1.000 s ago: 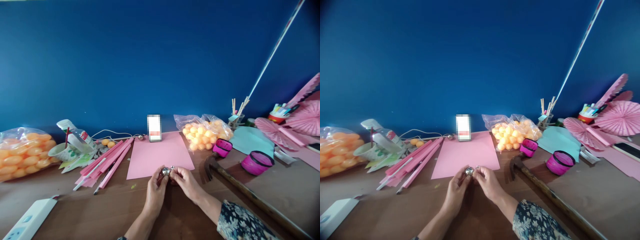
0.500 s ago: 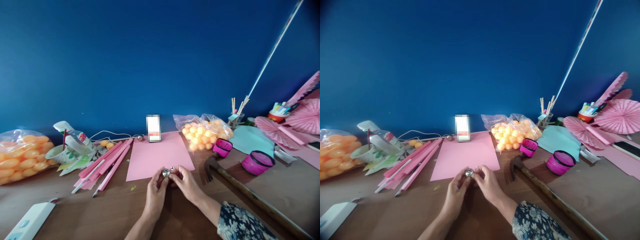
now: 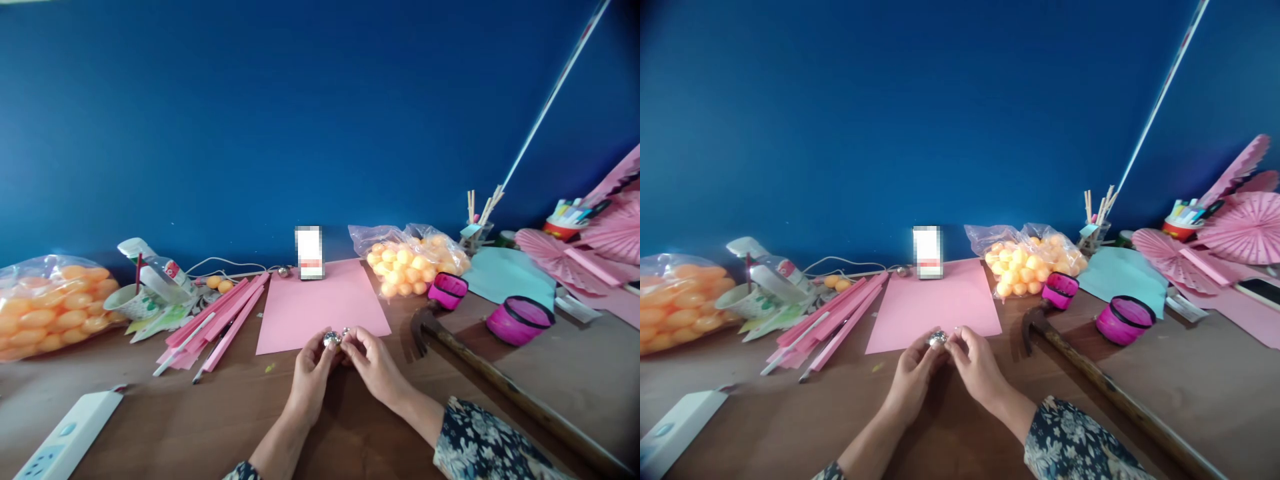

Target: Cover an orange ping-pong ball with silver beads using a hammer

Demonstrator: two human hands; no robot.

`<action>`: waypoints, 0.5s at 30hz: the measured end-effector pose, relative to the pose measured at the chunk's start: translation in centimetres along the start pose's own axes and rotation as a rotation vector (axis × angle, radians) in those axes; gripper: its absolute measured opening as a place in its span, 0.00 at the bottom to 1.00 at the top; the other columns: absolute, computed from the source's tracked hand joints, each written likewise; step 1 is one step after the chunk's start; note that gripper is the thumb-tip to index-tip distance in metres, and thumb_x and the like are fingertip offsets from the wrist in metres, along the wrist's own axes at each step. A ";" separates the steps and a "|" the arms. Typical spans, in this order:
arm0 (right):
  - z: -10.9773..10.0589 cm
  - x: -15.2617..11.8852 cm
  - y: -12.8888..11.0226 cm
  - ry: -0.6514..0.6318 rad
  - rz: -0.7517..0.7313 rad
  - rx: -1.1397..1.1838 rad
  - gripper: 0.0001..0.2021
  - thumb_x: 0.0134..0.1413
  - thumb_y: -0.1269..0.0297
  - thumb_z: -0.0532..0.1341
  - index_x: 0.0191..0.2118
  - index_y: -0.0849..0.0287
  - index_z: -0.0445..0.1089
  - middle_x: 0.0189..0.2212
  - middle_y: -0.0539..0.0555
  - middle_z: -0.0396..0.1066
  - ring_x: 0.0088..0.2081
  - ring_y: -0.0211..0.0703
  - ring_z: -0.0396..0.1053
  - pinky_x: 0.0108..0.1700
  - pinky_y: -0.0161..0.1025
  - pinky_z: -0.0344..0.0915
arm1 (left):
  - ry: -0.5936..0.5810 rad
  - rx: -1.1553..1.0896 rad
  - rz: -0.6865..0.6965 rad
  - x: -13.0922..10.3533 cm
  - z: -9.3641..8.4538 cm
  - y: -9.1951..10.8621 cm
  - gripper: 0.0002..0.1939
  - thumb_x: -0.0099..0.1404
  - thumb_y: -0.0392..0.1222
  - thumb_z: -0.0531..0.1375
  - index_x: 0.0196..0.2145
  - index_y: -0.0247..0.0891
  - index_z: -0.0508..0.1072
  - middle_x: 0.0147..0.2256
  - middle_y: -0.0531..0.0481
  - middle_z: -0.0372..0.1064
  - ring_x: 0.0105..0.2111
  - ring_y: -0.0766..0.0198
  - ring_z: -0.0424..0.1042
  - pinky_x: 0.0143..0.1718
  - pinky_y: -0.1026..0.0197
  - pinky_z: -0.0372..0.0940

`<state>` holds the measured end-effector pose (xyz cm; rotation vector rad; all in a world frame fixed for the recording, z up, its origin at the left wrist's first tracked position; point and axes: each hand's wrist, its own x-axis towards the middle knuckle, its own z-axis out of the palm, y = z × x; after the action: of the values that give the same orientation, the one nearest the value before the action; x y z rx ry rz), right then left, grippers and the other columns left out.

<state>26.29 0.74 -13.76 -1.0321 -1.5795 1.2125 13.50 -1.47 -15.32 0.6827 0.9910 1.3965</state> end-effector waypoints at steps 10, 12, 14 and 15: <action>-1.7 1.1 0.9 0.235 -0.074 -0.150 0.09 0.57 0.59 0.52 0.31 0.58 0.62 0.23 0.50 0.66 0.25 0.39 0.66 0.30 0.34 0.63 | -0.017 -0.229 -0.163 -0.2 0.1 1.7 0.18 0.60 0.43 0.57 0.46 0.31 0.67 0.36 0.40 0.74 0.35 0.61 0.74 0.40 0.62 0.68; -1.7 1.2 1.1 0.225 -0.073 -0.158 0.09 0.57 0.59 0.52 0.31 0.58 0.62 0.24 0.50 0.67 0.26 0.40 0.66 0.30 0.34 0.63 | -0.041 -0.251 -0.199 -0.2 -0.1 1.8 0.21 0.61 0.45 0.56 0.49 0.31 0.66 0.36 0.40 0.74 0.34 0.62 0.75 0.38 0.63 0.69; -1.7 1.1 1.0 0.202 -0.064 -0.175 0.09 0.57 0.59 0.52 0.31 0.57 0.62 0.25 0.51 0.67 0.27 0.41 0.66 0.31 0.35 0.63 | -0.053 -0.267 -0.229 -0.2 -0.2 1.8 0.21 0.61 0.46 0.56 0.49 0.31 0.66 0.36 0.39 0.74 0.31 0.63 0.75 0.35 0.65 0.69; -1.6 1.1 0.9 0.191 -0.062 -0.180 0.09 0.57 0.58 0.52 0.31 0.57 0.62 0.25 0.51 0.67 0.27 0.41 0.66 0.31 0.36 0.63 | -0.049 -0.274 -0.241 -0.2 -0.2 1.8 0.21 0.60 0.46 0.56 0.48 0.31 0.66 0.36 0.39 0.74 0.31 0.64 0.75 0.34 0.66 0.69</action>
<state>27.64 2.37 -14.24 -1.1681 -1.5789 0.9139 12.44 -1.49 -13.84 0.3788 0.7958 1.2662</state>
